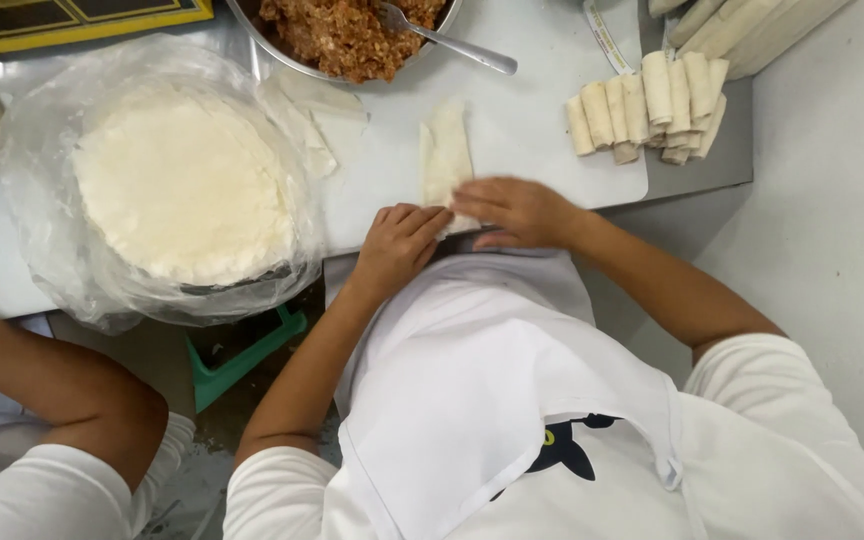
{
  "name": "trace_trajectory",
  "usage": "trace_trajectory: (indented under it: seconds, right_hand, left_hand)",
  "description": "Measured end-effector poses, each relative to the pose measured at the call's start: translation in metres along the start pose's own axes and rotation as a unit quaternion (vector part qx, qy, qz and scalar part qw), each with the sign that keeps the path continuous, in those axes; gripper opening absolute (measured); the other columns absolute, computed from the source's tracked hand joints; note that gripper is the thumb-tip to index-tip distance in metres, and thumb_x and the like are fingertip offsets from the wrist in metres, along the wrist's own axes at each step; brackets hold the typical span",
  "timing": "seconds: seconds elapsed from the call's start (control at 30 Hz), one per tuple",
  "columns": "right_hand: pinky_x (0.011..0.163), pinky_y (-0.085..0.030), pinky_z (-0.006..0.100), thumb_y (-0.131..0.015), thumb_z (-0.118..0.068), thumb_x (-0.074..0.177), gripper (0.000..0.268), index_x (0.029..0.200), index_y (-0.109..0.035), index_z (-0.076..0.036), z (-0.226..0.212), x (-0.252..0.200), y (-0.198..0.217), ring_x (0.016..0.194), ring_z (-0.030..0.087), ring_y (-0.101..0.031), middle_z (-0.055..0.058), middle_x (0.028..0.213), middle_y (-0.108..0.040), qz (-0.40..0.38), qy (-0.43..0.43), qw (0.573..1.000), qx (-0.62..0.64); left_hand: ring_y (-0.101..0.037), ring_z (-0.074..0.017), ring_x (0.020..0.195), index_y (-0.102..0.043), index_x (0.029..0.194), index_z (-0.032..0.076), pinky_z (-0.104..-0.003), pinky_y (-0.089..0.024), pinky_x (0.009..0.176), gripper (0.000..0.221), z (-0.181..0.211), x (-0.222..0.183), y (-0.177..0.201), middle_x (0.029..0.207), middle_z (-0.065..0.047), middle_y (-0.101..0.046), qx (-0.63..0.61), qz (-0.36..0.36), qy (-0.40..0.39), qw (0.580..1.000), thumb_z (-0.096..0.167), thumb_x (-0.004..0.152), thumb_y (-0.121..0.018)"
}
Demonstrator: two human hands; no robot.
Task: Manually assembling spring rolls by placing meat filling on dough wrappers and rolling them into cylinders.
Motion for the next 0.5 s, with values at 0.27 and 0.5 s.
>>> trace_trajectory:
  seconds: [0.27,0.5]
  right_hand:
    - [0.127,-0.015,0.054,-0.054,-0.048,0.105,0.087,0.165,-0.011,-0.002,0.088,0.053,-0.003,0.158,0.036,-0.009,0.017,0.172,-0.008,-0.246,-0.258,0.909,-0.217]
    - [0.126,-0.007,0.053,-0.03,-0.053,0.11,0.07,0.166,-0.021,-0.011,0.095,0.068,-0.016,0.158,0.028,-0.01,0.01,0.172,-0.02,-0.251,-0.191,0.931,-0.186]
  left_hand:
    - [-0.065,-0.0265,0.101,-0.067,0.134,0.01,-0.039,-0.053,0.081,0.029,0.021,-0.004,0.016,0.132,-0.007,-0.069,0.08,0.036,-0.011,0.996,0.006,0.106,-0.058]
    - [-0.066,-0.0235,0.098,-0.069,0.129,0.009,-0.034,-0.052,0.072,0.026,0.024,0.005,0.024,0.126,-0.007,-0.072,0.099,0.043,-0.016,0.994,0.006,0.103,-0.07]
Point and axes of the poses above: each hand's wrist, its own x-axis towards the middle knuckle, its own y-axis out of the back of the hand, z = x × y, the point moved 7 cm from there along x, towards the middle knuckle
